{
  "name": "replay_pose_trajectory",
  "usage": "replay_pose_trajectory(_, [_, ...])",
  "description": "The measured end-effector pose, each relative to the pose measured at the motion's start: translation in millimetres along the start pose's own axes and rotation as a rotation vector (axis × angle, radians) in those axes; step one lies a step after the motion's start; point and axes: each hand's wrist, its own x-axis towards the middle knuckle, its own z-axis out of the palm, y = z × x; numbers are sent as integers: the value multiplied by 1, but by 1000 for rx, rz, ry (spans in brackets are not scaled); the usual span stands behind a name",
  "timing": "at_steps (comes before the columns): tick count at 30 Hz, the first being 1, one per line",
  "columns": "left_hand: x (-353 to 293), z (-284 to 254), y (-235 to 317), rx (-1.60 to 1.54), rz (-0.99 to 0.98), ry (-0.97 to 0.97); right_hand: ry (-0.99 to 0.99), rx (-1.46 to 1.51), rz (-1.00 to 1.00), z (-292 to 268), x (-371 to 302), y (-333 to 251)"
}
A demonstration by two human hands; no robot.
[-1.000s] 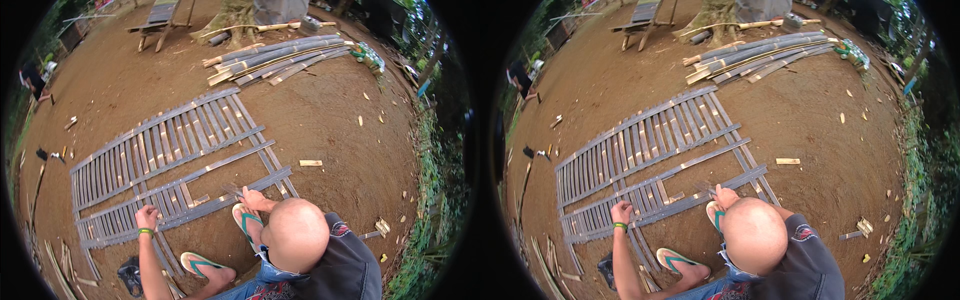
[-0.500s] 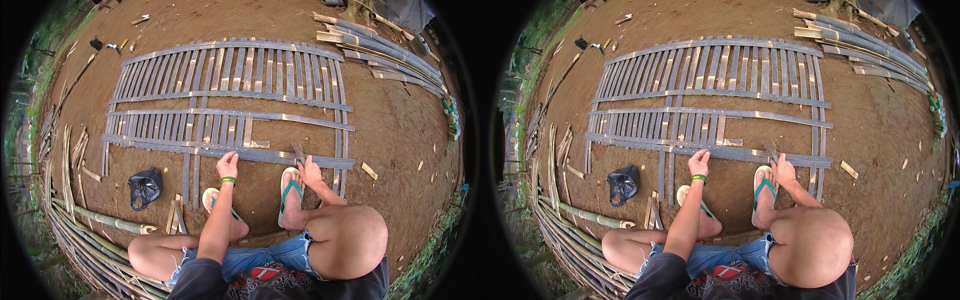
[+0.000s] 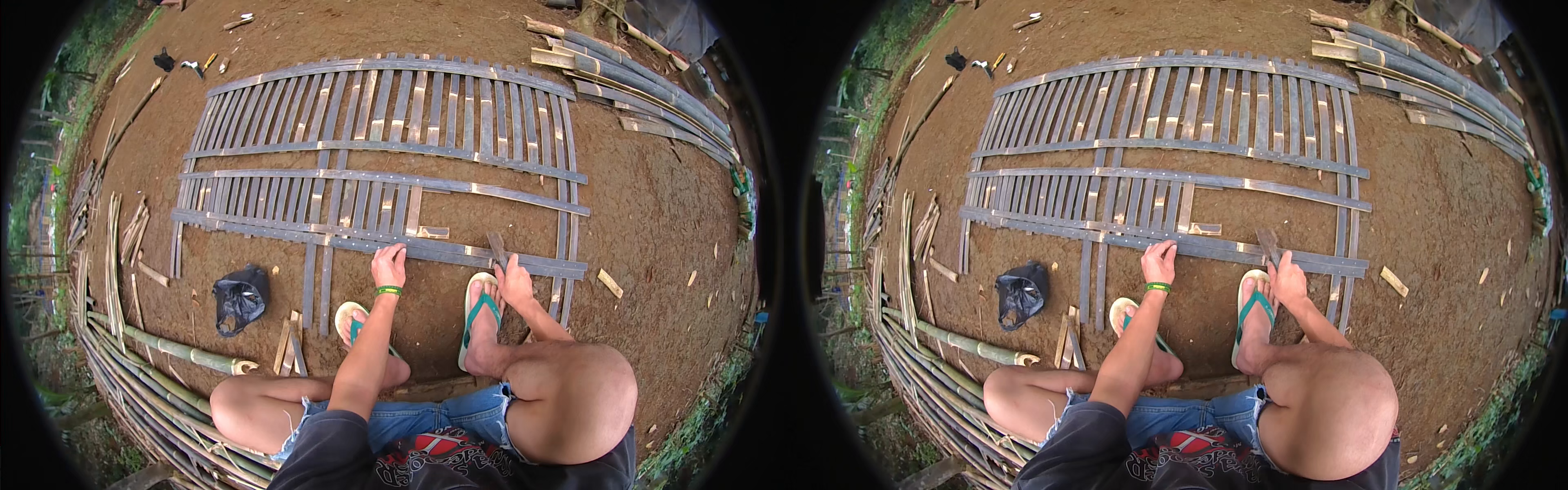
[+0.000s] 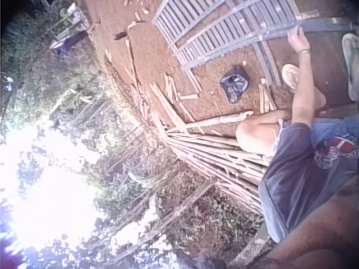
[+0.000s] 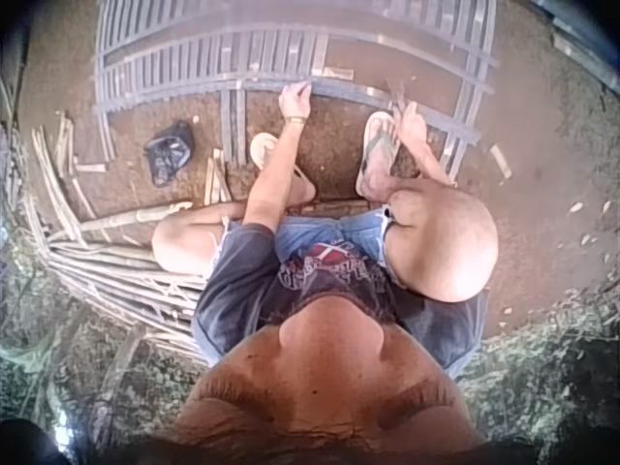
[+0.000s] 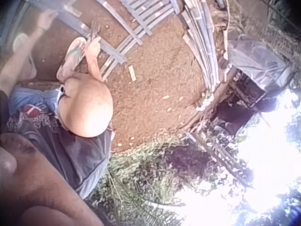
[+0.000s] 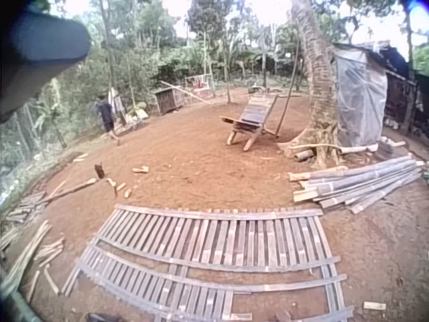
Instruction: The person sits on the ground and assembles a bamboo structure by inserting small wooden pegs into pre-drilled holes. They use a small axe to hammer the pegs into place, securing the bamboo slats to the frame.
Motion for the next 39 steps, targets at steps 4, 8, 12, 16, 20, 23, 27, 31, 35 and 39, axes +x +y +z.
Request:
replay_pose_trajectory(4, [2,-1,1,37,60,-15,3,7,0,2,0,2])
replay_pose_trajectory(8, [2,-2,3,44,93,-25,-4,17,-1,5,1,3])
replay_pose_trajectory(12, [1,-4,3,41,153,-37,-9,10,-2,3,-1,-1])
replay_pose_trajectory(16, [4,-8,2,27,99,-75,3,7,-6,-1,-1,-7])
replay_pose_trajectory(20, [3,-9,0,41,65,-142,2,7,14,-4,-4,-8])
replay_pose_trajectory(23, [5,-8,7,33,105,-125,5,18,17,-5,-4,-3])
replay_pose_trajectory(27, [6,-9,6,58,120,-114,-10,2,-16,-3,-4,-6])
replay_pose_trajectory(31, [4,-5,3,32,97,-114,0,-38,-2,-1,-3,-10])
replay_pose_trajectory(35, [2,0,0,17,75,-106,5,-13,-19,-3,-5,-8])
replay_pose_trajectory(39, [1,-2,-7,8,50,-115,-23,-21,2,-3,-4,-9])
